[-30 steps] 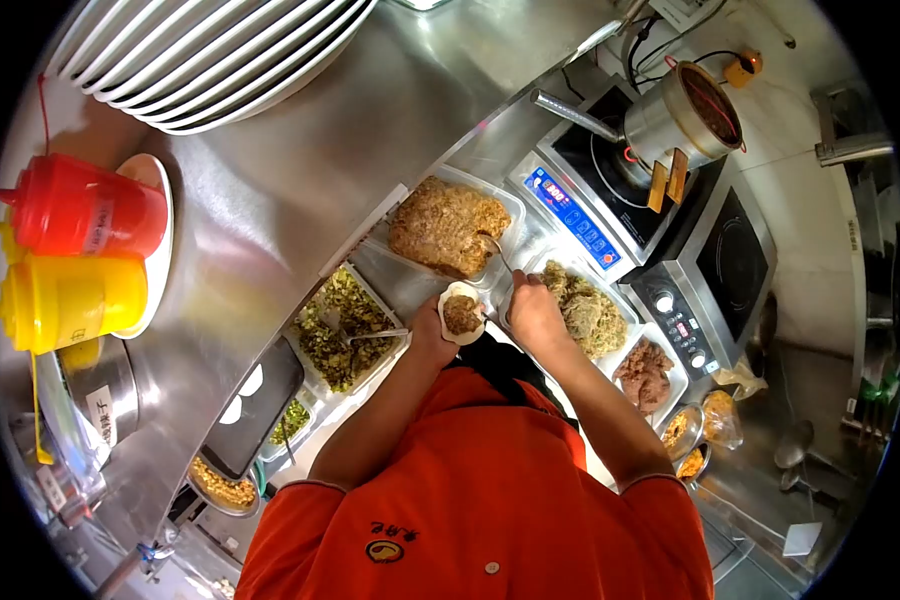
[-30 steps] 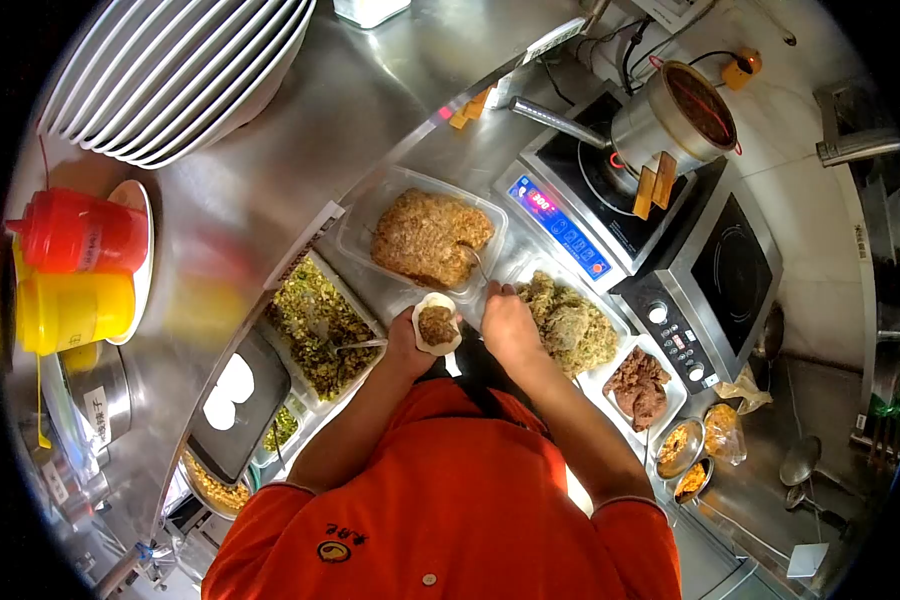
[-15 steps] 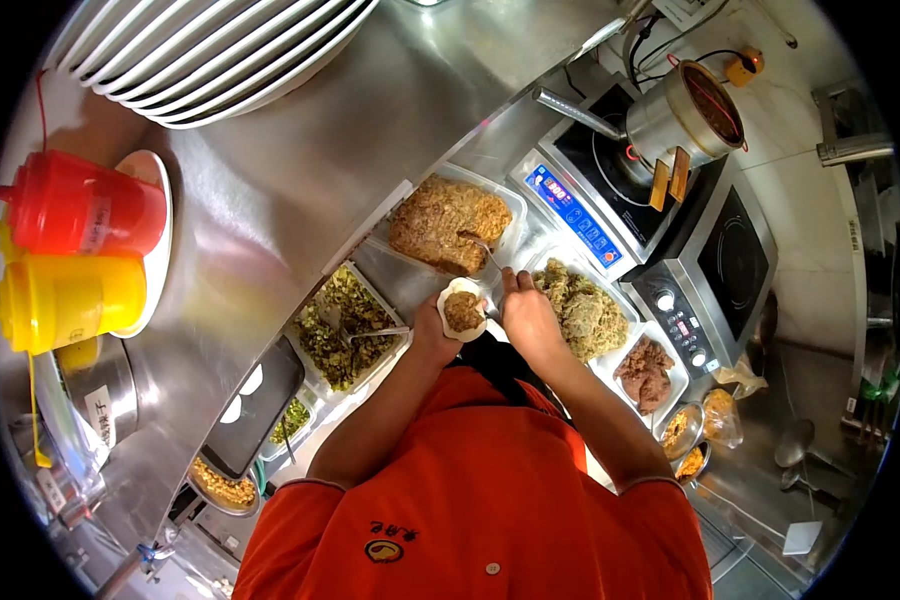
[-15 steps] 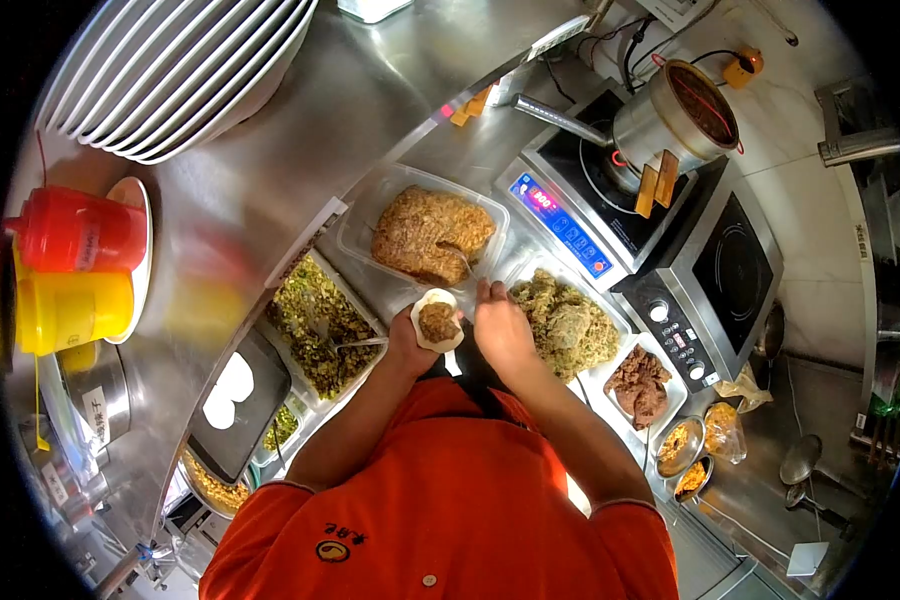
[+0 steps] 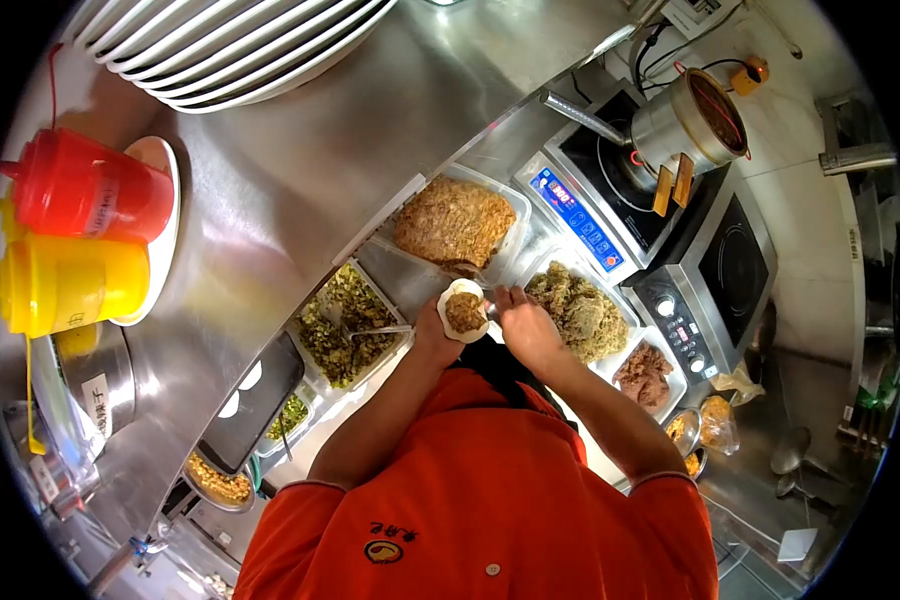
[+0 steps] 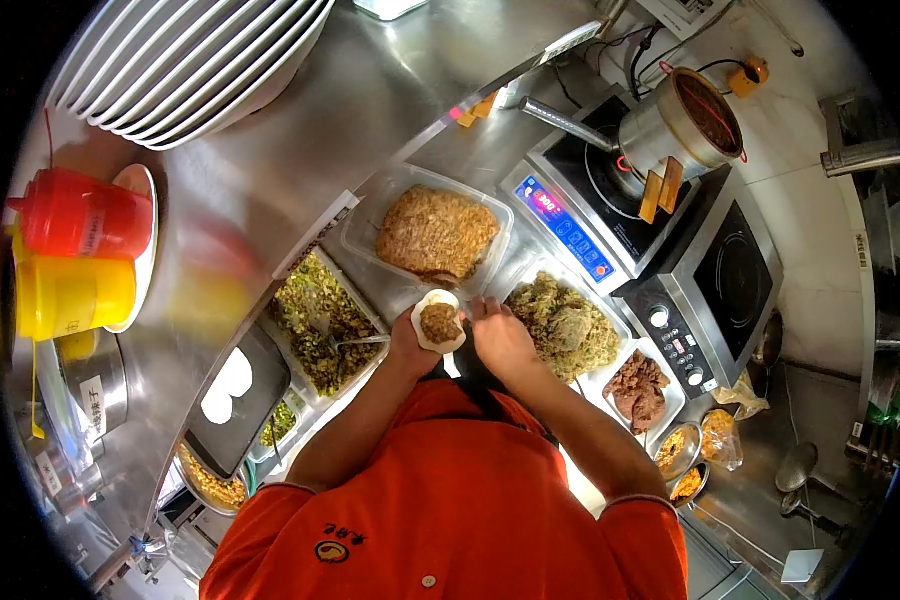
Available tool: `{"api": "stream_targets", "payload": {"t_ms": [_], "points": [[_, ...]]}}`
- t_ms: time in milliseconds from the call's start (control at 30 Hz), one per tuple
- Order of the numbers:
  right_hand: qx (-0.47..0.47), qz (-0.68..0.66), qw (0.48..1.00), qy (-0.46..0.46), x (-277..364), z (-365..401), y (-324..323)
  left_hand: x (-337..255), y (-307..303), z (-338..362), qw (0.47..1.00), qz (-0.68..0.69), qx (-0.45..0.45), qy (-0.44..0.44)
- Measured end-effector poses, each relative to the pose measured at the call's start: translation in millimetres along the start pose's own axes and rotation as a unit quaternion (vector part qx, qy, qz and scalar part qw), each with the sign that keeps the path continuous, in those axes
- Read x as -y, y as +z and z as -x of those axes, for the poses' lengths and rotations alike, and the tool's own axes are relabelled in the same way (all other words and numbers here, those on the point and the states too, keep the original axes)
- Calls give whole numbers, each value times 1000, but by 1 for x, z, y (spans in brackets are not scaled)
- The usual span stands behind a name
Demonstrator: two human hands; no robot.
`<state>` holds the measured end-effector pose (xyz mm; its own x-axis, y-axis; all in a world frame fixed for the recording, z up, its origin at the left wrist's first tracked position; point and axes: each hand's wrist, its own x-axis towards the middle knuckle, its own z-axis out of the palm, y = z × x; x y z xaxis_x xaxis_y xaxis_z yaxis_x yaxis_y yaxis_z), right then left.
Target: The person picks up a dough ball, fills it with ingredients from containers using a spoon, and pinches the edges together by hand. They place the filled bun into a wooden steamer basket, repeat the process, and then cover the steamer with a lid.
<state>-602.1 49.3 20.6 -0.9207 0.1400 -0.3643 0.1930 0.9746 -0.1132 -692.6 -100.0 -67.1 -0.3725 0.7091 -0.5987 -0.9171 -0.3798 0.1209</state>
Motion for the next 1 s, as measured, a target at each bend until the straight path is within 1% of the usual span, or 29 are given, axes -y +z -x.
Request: {"api": "stream_targets", "payload": {"t_ms": [67, 167, 200, 267, 333, 400, 500, 533, 567, 600, 700, 733, 800, 867, 1000], "points": [[-89, 8, 996, -6, -6, 0, 9, 0, 2, 1, 1000, 10, -23, 0], [-87, 32, 996, -13, -15, -3, 8, -1, 7, 8, 998, 39, -40, -5], [-100, 57, 993, -32, -17, -3, 10, -1, 5, 6, 999, 36, -38, -6], [-94, 47, 994, -35, -24, -2, 13, -1, 0, 6, 998, 64, 2, -18], [-87, 36, 995, -39, -23, 0, 9, 0, -2, 5, 998, 59, 7, -17], [-72, 77, 991, -78, -20, 4, 7, 1, -3, 3, 998, 54, 13, -17], [-52, 59, 995, -63, -18, 1, 16, 1, -1, 2, 998, 61, 24, -21], [-52, 58, 995, -64, -18, 2, 14, 1, 1, 4, 998, 56, 2, -23], [-78, 73, 992, -67, -20, 2, 12, 0, 3, 4, 998, 51, -18, -25], [-103, 88, 988, -70, -21, 2, 9, 0, 2, 2, 998, 50, -18, -25], [-108, 80, 990, -51, -28, -4, 4, 6, -1, 3, 999, 51, 3, -9], [-123, 82, 987, -66, -31, -7, 9, 5, 1, 3, 999, 51, 4, -9], [-118, 77, 988, -65, -35, -11, 11, 6, 3, 2, 999, 52, 4, -10], [-113, 72, 989, -63, -37, -10, 12, 7, 1, 0, 996, 87, 10, -13], [-97, 62, 990, -80, -37, -11, 13, 6, -1, -3, 997, 74, 9, 1]]}}
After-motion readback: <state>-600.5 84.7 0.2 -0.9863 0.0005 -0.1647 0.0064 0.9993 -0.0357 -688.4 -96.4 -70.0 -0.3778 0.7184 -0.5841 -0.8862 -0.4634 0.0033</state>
